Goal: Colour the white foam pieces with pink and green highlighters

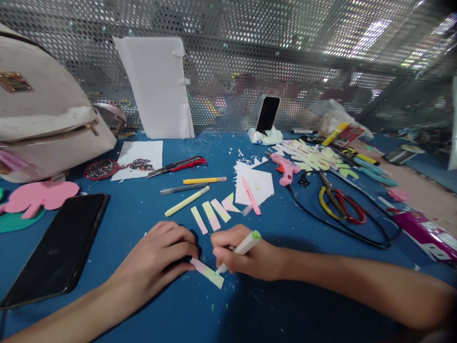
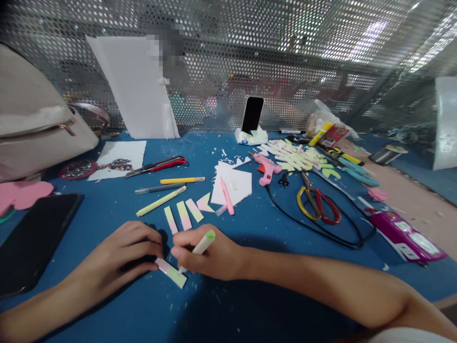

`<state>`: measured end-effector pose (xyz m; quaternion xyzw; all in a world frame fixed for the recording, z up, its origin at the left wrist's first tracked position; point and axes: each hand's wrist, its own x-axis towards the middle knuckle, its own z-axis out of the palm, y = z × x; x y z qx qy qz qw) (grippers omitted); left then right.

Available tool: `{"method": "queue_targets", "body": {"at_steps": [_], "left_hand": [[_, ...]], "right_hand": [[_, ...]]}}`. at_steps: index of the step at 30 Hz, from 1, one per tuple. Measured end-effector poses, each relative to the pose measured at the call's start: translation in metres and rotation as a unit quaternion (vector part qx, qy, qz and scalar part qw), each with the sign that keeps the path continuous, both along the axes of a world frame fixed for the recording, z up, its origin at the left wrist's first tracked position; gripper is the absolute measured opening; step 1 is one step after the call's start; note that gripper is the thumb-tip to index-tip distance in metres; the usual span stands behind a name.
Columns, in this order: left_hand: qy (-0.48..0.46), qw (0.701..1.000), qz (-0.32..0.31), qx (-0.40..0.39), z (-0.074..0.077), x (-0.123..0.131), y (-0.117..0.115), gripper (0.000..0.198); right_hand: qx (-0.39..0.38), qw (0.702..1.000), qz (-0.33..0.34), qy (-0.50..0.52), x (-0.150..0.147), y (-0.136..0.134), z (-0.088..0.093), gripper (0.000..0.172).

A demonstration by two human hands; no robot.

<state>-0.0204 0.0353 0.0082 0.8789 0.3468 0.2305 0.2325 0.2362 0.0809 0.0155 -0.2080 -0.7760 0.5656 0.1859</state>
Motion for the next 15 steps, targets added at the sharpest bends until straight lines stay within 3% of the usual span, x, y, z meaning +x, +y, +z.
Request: {"method": "queue_targets", "body": {"at_steps": [15], "left_hand": [[0.005,1.0,0.0,0.002,0.0,-0.0004,0.0004,0.019]], "right_hand": [[-0.002,1.0,-0.004,0.005,-0.0002,-0.0005,-0.0017,0.043]]}}
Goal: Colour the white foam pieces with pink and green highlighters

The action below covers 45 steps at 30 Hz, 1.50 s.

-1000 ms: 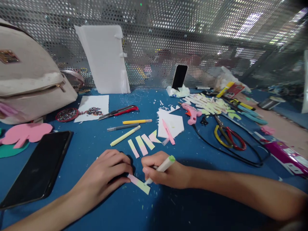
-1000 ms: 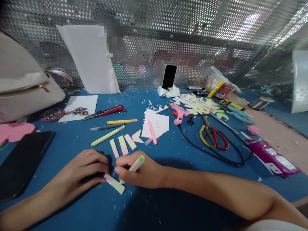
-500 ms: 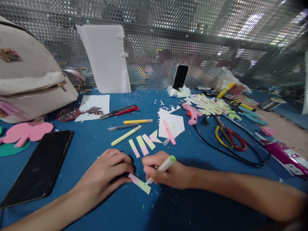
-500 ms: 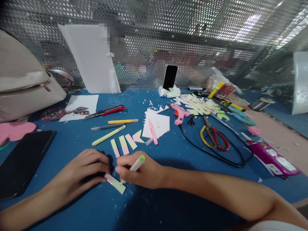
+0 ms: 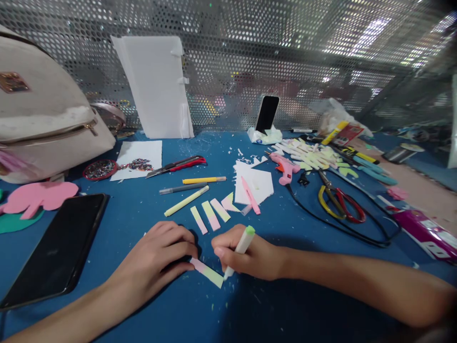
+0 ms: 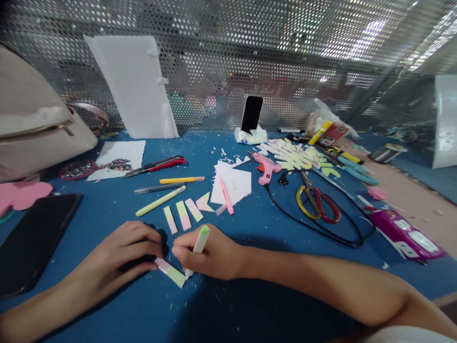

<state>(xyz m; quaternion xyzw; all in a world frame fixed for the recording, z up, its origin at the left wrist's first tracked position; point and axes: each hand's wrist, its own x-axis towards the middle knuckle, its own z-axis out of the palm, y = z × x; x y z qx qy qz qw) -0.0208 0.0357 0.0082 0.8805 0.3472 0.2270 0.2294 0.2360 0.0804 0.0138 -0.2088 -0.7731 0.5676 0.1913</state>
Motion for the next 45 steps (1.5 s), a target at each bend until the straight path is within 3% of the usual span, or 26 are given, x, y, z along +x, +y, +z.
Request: {"method": "queue_targets", "body": {"at_steps": [28,34,45], "left_hand": [[0.01,1.0,-0.004,-0.003,-0.0003,-0.0006,-0.0003,0.019],[0.008,1.0,-0.003,-0.002,-0.0005,-0.0009,0.0003,0.018],[0.0,1.0,-0.006,-0.007,-0.0007,-0.0009,0.0004,0.015]], "right_hand": [[0.009,1.0,-0.007,0.012,-0.0001,0.0001,-0.0002,0.042],[0.027,0.999,-0.011,-0.018,-0.0002,0.0003,-0.0017,0.026],[0.054,0.998,0.012,-0.029,0.0016,0.0006,-0.0049,0.038]]}}
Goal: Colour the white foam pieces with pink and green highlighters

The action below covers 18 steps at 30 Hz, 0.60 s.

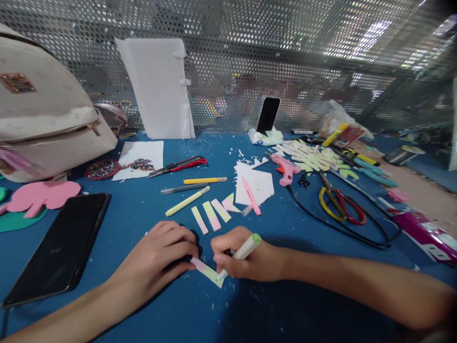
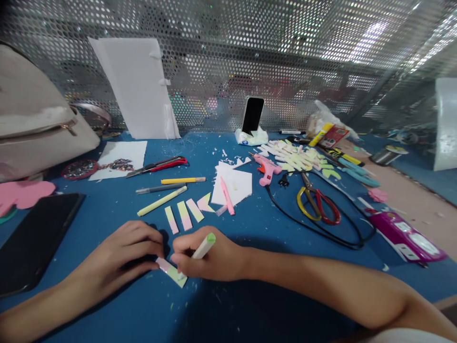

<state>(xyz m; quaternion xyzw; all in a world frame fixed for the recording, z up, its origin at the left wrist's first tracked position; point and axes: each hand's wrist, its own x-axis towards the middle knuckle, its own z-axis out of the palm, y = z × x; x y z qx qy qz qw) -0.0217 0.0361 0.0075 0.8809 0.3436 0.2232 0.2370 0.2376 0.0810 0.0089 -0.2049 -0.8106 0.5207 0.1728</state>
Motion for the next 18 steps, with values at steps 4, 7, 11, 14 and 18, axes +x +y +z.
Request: {"method": "queue_targets", "body": {"at_steps": [4,7,11,14,18], "left_hand": [[0.002,1.0,0.001,0.004,-0.0002,-0.0002,0.0002,0.013],[0.001,1.0,0.001,0.005,-0.0005,-0.0005,0.0003,0.012],[0.006,1.0,0.0,0.0,-0.0004,-0.001,0.0003,0.012],[0.008,1.0,-0.002,-0.002,0.0004,-0.001,0.0005,0.012],[0.009,1.0,-0.003,-0.002,0.0012,-0.0006,0.0008,0.01]], "right_hand": [[-0.012,1.0,-0.002,-0.001,-0.0002,0.0002,0.0015,0.034],[-0.014,1.0,0.009,-0.002,-0.0006,0.0,0.0017,0.04],[0.002,1.0,-0.006,-0.003,-0.0012,-0.0005,-0.0013,0.034],[0.015,1.0,0.014,-0.001,-0.001,-0.0007,-0.0036,0.039],[-0.009,1.0,-0.01,0.004,-0.0003,-0.0003,-0.0017,0.031]]}}
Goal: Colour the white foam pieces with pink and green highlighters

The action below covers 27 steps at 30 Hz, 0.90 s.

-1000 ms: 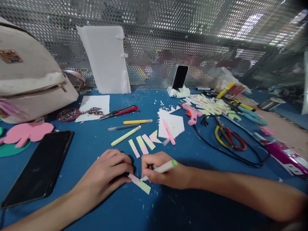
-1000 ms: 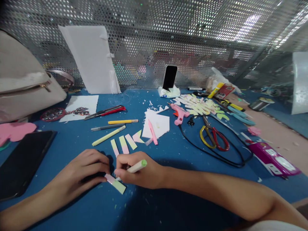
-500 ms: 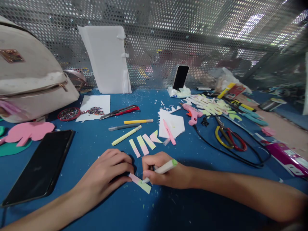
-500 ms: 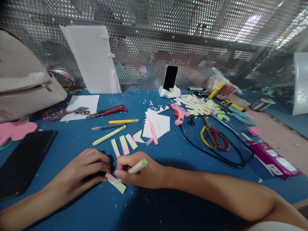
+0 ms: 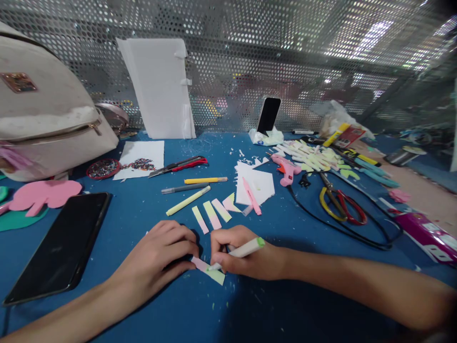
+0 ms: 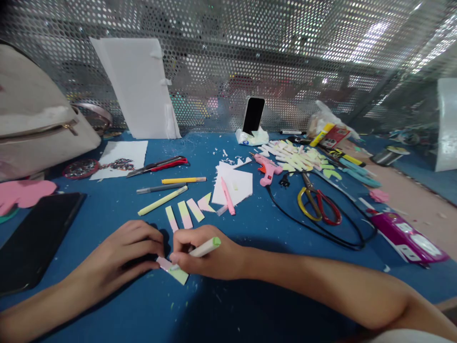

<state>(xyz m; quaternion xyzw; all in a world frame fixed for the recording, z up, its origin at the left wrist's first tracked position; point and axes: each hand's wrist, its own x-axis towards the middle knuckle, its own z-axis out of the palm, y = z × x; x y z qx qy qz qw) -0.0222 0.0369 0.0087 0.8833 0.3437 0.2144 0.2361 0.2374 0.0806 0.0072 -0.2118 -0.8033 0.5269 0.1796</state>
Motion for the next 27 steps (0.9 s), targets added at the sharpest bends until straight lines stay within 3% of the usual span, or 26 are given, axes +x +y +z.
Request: {"method": "queue_targets", "body": {"at_steps": [8,14,18,23,27], "left_hand": [[-0.003,1.0,0.008,0.01,0.0,0.0012,-0.0007,0.014],[-0.006,1.0,0.004,0.009,-0.0008,0.001,-0.0005,0.011],[-0.006,1.0,0.001,0.004,-0.0002,0.001,0.0,0.012],[-0.008,1.0,0.012,0.007,0.0001,0.0024,-0.001,0.017],[-0.015,1.0,0.014,0.008,-0.0019,0.0021,-0.0016,0.016]], "right_hand": [[0.028,0.999,-0.018,-0.017,-0.0015,-0.0007,0.0043,0.022],[0.014,1.0,0.012,-0.022,-0.0021,-0.0017,0.0055,0.025],[0.039,0.999,-0.031,-0.014,-0.0021,-0.0014,0.006,0.023],[0.005,1.0,0.019,-0.016,-0.0008,-0.001,0.0053,0.028],[0.044,0.999,-0.028,-0.012,-0.0013,-0.0011,0.0066,0.023]]}}
